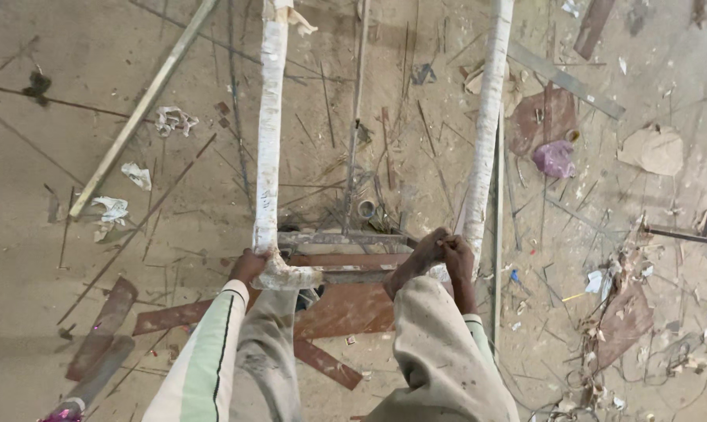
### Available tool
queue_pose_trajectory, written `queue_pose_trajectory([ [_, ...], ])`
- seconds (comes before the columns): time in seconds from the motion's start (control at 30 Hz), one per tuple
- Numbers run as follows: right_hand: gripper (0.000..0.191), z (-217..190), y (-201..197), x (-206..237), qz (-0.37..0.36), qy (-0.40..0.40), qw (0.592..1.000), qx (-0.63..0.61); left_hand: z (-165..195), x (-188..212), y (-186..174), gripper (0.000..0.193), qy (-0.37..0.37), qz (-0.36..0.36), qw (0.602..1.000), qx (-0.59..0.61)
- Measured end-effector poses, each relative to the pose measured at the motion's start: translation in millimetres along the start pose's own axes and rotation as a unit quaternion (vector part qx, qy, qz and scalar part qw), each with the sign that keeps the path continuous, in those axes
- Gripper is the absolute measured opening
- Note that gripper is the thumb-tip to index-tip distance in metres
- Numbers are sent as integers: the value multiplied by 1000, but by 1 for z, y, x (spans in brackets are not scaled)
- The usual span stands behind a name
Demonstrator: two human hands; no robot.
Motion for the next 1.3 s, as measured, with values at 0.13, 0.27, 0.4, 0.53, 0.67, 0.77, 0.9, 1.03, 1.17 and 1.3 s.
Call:
queue_pose_trajectory([
  [0.13,22,8,3,-8,-9,38,994,-98,6,-10,4,78,17,-14,999,-29],
  [0.27,28,15,-1,-18,27,36,996,71,7,-13,12,79,12,-22,999,-33],
  [0.4,31,21,-8,-35,-16,35,999,10,10,-14,14,83,35,-13,998,-50],
  [0.53,34,21,-4,-41,-146,26,987,-61,9,-17,12,81,29,-21,998,-43],
  [0.67,32,22,0,-42,-199,26,979,-24,6,-17,10,83,40,-7,999,-7],
  [0.77,21,21,4,-42,-211,-8,976,-46,4,-17,8,86,38,-10,999,19],
  [0.9,21,21,0,-37,-83,-50,994,57,6,-15,7,88,62,-13,997,42],
  [1.03,20,16,1,-29,-64,-45,997,24,12,-11,2,84,64,-9,997,36],
  [1.17,19,6,7,-24,-174,20,971,-163,16,-5,-6,79,52,-15,998,28],
  [1.3,23,-6,5,-22,-114,2,990,-78,23,4,-11,72,57,-20,996,59],
])
Point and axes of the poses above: each hand's wrist, its own x-axis away from the middle knuckle, its own y-axis out of the palm, z = x × y, the point moved 4 cm from there along -x, towards the middle knuckle, and after that the axes turned 4 degrees about x, right-handed, at the moved point
